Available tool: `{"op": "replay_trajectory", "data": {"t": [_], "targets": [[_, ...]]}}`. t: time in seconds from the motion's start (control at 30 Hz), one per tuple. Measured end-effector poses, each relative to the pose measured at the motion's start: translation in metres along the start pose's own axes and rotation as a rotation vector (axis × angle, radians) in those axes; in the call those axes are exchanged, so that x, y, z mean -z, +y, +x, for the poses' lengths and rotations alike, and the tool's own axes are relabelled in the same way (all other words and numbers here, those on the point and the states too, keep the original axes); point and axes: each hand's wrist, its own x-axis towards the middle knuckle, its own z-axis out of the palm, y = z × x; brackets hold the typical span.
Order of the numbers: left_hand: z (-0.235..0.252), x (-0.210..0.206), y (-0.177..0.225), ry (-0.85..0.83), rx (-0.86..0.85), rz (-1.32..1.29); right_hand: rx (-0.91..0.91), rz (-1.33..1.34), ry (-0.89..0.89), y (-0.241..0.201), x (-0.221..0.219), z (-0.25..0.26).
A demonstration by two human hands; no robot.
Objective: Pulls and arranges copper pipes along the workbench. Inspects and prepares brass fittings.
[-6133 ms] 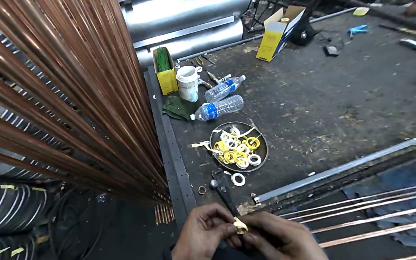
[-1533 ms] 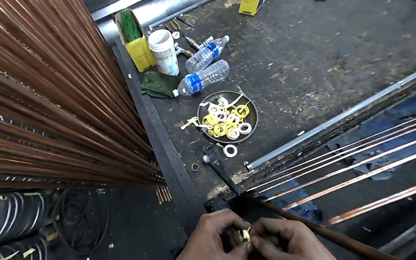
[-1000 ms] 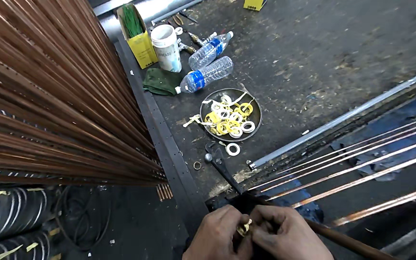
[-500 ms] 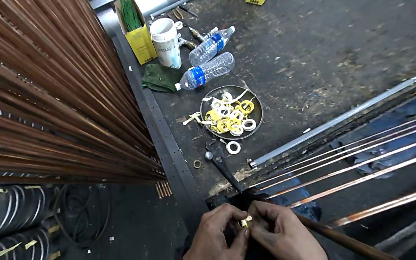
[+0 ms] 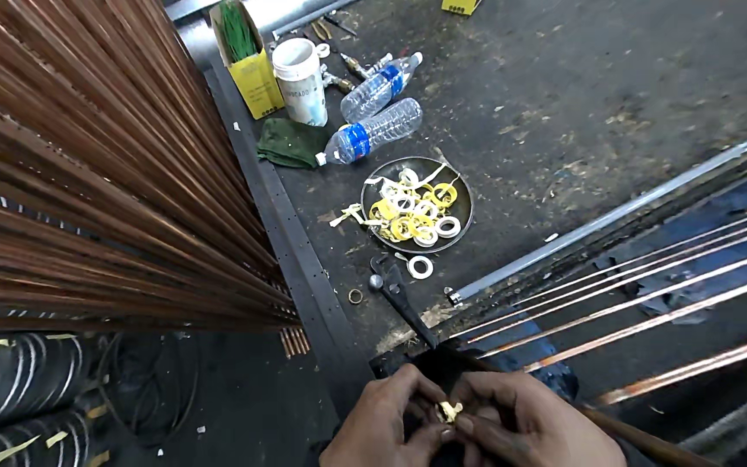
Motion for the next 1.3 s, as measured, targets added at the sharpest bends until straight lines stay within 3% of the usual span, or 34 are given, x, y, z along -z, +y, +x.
{"op": "replay_trajectory", "data": {"t": [0.27,0.43,0.67,0.87,1.03,1.2,1.3], "targets": [[0.001,-0.006,-0.005,0.064,-0.061,-0.037,0.104,-0.247,0.076,-0.001,-0.005,0.004],[0.001,-0.01,-0.007,0.095,-0.084,-0.058,0.085,-0.127,0.033,0.001,-0.004,0.004],[0.001,-0.011,-0.014,0.189,-0.129,0.079,0.063,-0.301,0.232,0.003,-0.021,0.014],[0.005,-0.008,-0.017,0.174,-0.117,0.097,0.081,-0.499,0.372,0.002,-0.028,0.017],[0.008,-0.005,-0.016,0.213,-0.051,-0.025,0.069,-0.369,0.339,0.002,-0.024,0.02],[0.006,-0.002,-0.017,0.316,-0.13,-0.02,0.041,-0.287,0.314,-0.004,-0.024,0.025],[0.004,-0.004,-0.011,0.343,-0.024,-0.032,0.043,-0.309,0.316,-0.004,-0.024,0.029]]}}
